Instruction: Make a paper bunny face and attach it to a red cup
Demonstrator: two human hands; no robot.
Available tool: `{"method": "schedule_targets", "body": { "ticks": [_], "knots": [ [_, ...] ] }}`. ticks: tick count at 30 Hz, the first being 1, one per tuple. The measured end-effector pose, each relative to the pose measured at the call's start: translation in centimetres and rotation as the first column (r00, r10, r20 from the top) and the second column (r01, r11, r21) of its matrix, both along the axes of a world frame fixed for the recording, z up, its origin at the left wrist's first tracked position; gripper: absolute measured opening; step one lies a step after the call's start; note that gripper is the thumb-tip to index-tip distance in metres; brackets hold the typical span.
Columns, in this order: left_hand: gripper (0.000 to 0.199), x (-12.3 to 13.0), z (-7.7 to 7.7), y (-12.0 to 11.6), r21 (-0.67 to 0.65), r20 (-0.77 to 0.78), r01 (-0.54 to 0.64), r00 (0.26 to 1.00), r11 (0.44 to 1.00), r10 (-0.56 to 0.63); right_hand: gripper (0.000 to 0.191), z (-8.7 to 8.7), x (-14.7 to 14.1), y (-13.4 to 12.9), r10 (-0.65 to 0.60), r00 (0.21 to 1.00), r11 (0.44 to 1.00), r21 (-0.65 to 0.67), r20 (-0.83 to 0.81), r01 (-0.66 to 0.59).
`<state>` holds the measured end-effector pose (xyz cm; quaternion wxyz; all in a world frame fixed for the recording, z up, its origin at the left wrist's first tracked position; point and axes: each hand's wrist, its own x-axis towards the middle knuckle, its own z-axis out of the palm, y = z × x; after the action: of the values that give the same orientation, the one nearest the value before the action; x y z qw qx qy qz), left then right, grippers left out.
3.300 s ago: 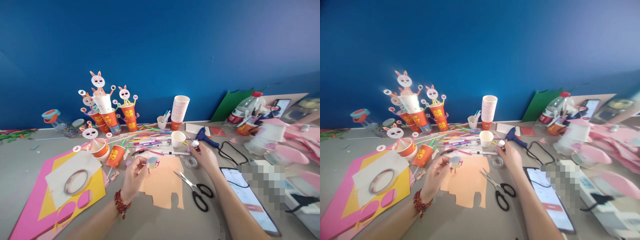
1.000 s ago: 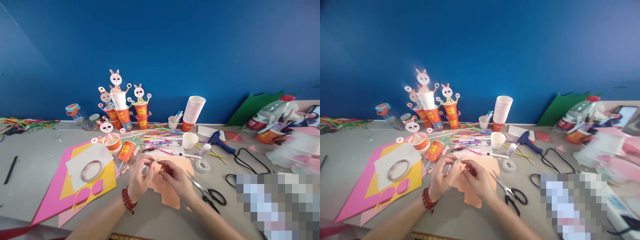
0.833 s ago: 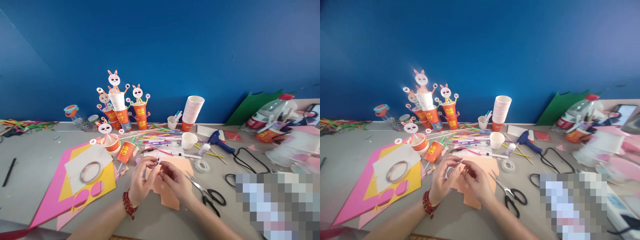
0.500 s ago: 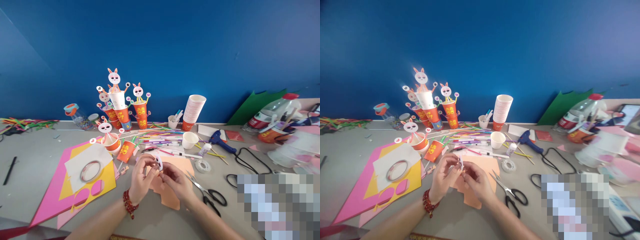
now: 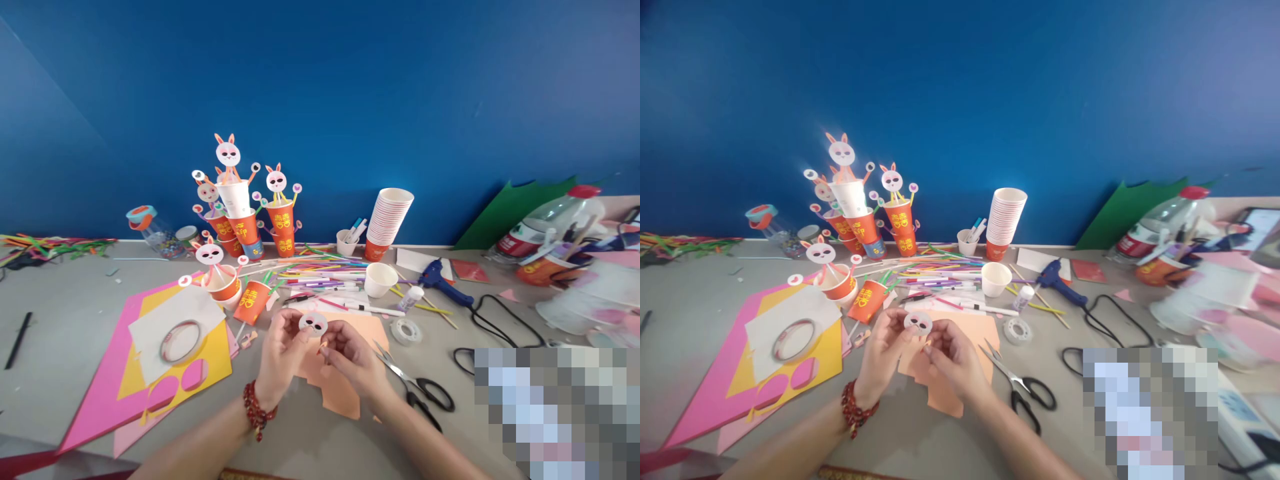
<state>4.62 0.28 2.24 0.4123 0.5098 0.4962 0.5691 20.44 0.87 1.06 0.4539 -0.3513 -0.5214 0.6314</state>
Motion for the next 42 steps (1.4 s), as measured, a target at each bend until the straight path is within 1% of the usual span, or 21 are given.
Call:
{"method": "schedule_targets", "body": {
  "ticks": [2,5,10,12,15,19,21,25,30,37,42],
  "knots": [
    [0.025,-0.1,-0.4,0.0,-0.042,0.025,0.033,0.999,0.999,-0.032,0.029,-0.1,0.2,0.2,-0.035,0.999,0.999,-0.021,0.004,0.035],
    [0.026,-0.2,-0.9,0.0,-0.133,0.117,0.107,0.989,0.985,-0.092,0.029,0.2,1.0,0.9,-0.095,0.994,0.995,-0.026,0.058,0.096],
    [0.027,-0.1,-0.9,-0.4,-0.224,0.161,0.206,0.972,0.953,-0.172,0.022,1.3,2.7,1.9,-0.220,0.962,0.973,0.112,0.162,0.204],
    [0.027,0.1,-1.0,-0.7,-0.262,0.178,0.249,0.962,0.932,-0.207,0.020,1.6,3.1,2.0,-0.248,0.951,0.962,0.166,0.185,0.219],
    [0.032,0.5,-1.1,-1.0,-0.312,0.219,0.306,0.944,0.899,-0.246,0.016,1.7,3.2,1.9,-0.259,0.944,0.953,0.215,0.204,0.215],
    [0.036,1.1,-1.2,-1.3,-0.360,0.279,0.378,0.916,0.853,-0.288,0.010,1.7,3.0,1.8,-0.252,0.937,0.944,0.274,0.240,0.183],
    [0.038,1.2,-1.2,-1.3,-0.371,0.295,0.392,0.909,0.842,-0.294,0.008,1.7,2.9,1.7,-0.234,0.937,0.944,0.290,0.259,0.156],
    [0.039,1.2,-1.1,-1.3,-0.379,0.296,0.393,0.909,0.838,-0.292,0.009,2.0,2.7,1.5,-0.195,0.938,0.953,0.281,0.288,0.112],
    [0.039,1.2,-1.4,-1.3,-0.390,0.277,0.384,0.916,0.837,-0.291,0.012,1.8,2.6,1.5,-0.167,0.943,0.960,0.266,0.288,0.089],
    [0.034,1.1,-1.6,-1.3,-0.389,0.310,0.428,0.895,0.816,-0.321,0.011,1.6,2.7,1.4,-0.114,0.950,0.971,0.237,0.291,0.043],
    [0.033,1.2,-1.4,-1.3,-0.393,0.317,0.425,0.895,0.815,-0.314,0.011,1.6,2.7,1.5,-0.094,0.949,0.975,0.222,0.301,0.026]
  ]
}}
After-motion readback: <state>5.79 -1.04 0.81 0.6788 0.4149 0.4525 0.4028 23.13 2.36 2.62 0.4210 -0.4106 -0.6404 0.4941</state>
